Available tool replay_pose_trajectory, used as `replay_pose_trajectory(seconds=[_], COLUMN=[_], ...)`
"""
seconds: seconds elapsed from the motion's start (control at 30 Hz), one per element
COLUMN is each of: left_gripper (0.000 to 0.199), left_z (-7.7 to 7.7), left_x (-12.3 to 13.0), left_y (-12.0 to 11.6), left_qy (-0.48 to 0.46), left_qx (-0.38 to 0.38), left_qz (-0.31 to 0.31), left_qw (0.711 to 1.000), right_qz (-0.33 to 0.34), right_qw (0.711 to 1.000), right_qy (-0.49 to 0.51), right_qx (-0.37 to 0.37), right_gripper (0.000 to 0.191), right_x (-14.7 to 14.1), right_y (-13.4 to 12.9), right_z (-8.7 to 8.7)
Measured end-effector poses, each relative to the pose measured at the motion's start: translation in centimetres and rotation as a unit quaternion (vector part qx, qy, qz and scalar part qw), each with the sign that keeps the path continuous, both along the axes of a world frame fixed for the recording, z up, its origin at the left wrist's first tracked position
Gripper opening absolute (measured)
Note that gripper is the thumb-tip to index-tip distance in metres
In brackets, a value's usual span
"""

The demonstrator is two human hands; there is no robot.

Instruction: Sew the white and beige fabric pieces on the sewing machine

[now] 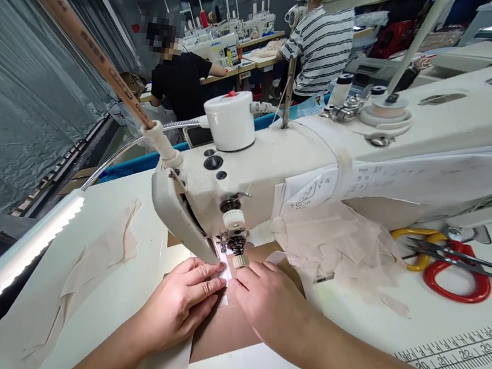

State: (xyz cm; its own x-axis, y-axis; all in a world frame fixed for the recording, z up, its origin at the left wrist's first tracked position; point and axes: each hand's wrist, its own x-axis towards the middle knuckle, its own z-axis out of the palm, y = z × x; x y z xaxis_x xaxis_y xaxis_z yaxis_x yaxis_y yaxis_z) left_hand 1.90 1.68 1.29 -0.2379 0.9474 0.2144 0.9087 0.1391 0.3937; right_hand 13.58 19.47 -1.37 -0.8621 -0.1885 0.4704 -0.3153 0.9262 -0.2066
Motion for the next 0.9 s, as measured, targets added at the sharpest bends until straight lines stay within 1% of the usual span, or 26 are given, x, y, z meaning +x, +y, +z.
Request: replay_pose_trajectory(seconds=[0.17, 0.37, 0.57, 0.77, 0.9], left_gripper=[0.028, 0.03, 0.031, 0.03, 0.028], left_z=[0.1, 0.2, 0.2, 0.4, 0.7], left_x=[-0.3, -0.4, -0.8, -1.1, -1.2], left_y=[0.0, -0.1, -0.1, 0.2, 0.4], left_qy=[-0.01, -0.009, -0.004, 0.026, 0.073], left_qx=[-0.006, -0.017, -0.006, -0.009, -0.024], left_qz=[-0.007, -0.011, -0.02, -0.022, -0.027], left_qw=[1.0, 1.0, 1.0, 0.999, 0.997], right_qz=[-0.015, -0.024, -0.026, -0.045, -0.052], right_qw=[0.999, 0.998, 0.999, 0.997, 0.995], right_qy=[0.025, 0.043, 0.005, 0.013, 0.022], right_qx=[0.022, 0.028, 0.046, 0.065, 0.077], right_gripper=[0.036, 0.036, 0.036, 0.036, 0.037], right_x=[-0.4, -0.6, -0.7, -1.1, -1.3], right_y=[-0.2, -0.3, -0.3, -0.4, -0.5], right_z=[-0.2, 0.2, 0.6, 0.7, 0.6])
